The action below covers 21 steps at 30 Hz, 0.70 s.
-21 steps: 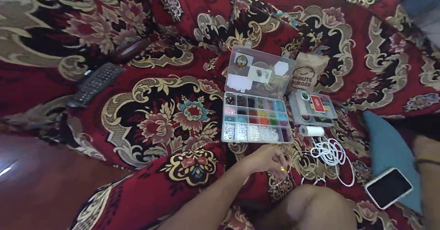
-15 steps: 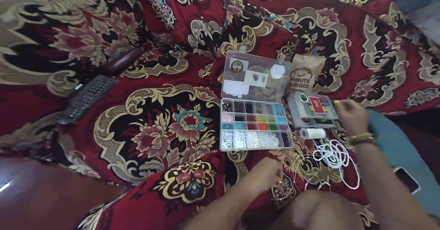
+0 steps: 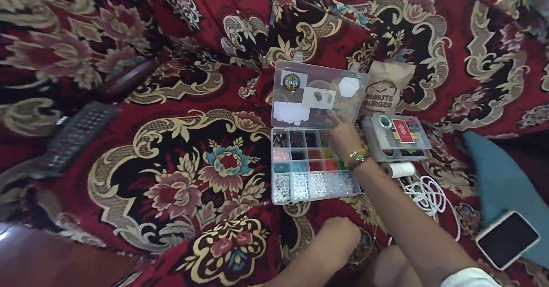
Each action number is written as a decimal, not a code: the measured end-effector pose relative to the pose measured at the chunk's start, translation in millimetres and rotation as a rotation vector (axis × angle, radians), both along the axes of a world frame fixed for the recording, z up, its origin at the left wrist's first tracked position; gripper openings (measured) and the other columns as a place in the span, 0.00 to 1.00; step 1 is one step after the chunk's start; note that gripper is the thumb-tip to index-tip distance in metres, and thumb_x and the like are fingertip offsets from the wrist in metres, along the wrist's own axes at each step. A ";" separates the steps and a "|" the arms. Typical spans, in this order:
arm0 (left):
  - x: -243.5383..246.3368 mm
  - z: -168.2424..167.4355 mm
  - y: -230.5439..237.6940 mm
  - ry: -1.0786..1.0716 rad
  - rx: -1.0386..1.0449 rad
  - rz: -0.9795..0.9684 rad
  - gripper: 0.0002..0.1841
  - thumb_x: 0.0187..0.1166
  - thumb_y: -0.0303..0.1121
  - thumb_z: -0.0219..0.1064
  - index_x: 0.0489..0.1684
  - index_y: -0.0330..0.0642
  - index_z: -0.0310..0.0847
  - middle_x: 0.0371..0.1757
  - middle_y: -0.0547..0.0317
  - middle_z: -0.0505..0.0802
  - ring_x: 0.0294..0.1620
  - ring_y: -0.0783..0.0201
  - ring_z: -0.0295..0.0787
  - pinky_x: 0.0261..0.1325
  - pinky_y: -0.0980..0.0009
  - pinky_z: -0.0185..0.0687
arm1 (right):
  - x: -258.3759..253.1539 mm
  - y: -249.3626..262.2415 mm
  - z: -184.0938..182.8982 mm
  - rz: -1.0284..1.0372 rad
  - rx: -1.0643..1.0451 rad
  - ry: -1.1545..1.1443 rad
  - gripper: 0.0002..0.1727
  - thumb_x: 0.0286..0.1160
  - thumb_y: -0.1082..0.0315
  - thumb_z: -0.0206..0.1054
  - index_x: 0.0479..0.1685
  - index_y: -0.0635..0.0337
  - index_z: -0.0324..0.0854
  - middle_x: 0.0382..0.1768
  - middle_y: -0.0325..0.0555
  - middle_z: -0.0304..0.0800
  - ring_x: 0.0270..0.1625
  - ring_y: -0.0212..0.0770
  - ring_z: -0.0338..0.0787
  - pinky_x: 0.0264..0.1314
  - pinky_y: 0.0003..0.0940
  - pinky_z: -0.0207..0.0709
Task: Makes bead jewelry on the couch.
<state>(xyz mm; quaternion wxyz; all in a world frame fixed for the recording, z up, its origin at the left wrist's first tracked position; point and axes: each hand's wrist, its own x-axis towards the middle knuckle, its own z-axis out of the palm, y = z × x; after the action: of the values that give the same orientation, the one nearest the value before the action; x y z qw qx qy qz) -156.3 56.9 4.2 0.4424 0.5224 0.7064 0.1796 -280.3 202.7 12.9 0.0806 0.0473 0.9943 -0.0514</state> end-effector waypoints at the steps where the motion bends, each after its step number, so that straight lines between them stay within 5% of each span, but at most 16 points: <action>1: -0.1 -1.6 -0.9 0.002 0.020 0.001 0.14 0.85 0.16 0.52 0.59 0.22 0.81 0.57 0.25 0.88 0.62 0.29 0.86 0.64 0.35 0.77 | -0.7 -3.3 -0.4 -0.014 0.017 0.015 0.09 0.76 0.72 0.70 0.46 0.64 0.94 0.81 0.55 0.74 0.87 0.60 0.64 0.83 0.59 0.62; 5: -2.5 3.8 -0.5 -0.026 -0.032 0.007 0.14 0.87 0.18 0.51 0.61 0.23 0.80 0.59 0.26 0.88 0.65 0.30 0.84 0.67 0.36 0.75 | 1.2 -11.5 -4.8 -0.074 0.097 0.065 0.10 0.76 0.71 0.70 0.50 0.65 0.92 0.75 0.63 0.79 0.82 0.64 0.71 0.80 0.61 0.66; 9: 2.0 -0.6 -2.7 0.032 0.047 0.020 0.13 0.86 0.17 0.51 0.56 0.22 0.81 0.55 0.26 0.89 0.61 0.30 0.86 0.63 0.37 0.78 | 0.6 -9.4 -7.6 -0.141 0.093 -0.008 0.11 0.78 0.68 0.69 0.52 0.60 0.94 0.76 0.61 0.79 0.84 0.63 0.69 0.83 0.59 0.64; 14: 4.2 -1.5 -1.6 0.046 0.041 0.015 0.13 0.86 0.17 0.51 0.59 0.22 0.80 0.57 0.26 0.89 0.62 0.29 0.86 0.63 0.36 0.78 | -1.3 -10.3 -7.9 -0.249 0.046 -0.061 0.13 0.79 0.66 0.70 0.53 0.63 0.92 0.71 0.61 0.81 0.78 0.61 0.76 0.73 0.56 0.75; 21: 3.3 -5.8 7.8 0.046 -0.090 -0.019 0.14 0.90 0.21 0.49 0.61 0.28 0.79 0.59 0.29 0.88 0.65 0.31 0.84 0.66 0.37 0.77 | -3.4 -7.2 -9.0 -0.291 -0.033 -0.076 0.11 0.77 0.65 0.72 0.51 0.57 0.94 0.70 0.57 0.81 0.77 0.57 0.76 0.72 0.54 0.77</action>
<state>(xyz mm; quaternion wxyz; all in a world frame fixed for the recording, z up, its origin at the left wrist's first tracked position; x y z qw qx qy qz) -152.9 64.6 -1.6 0.4509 0.5128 0.7187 0.1313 -283.7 195.4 3.9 0.1107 0.1914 0.9722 -0.0772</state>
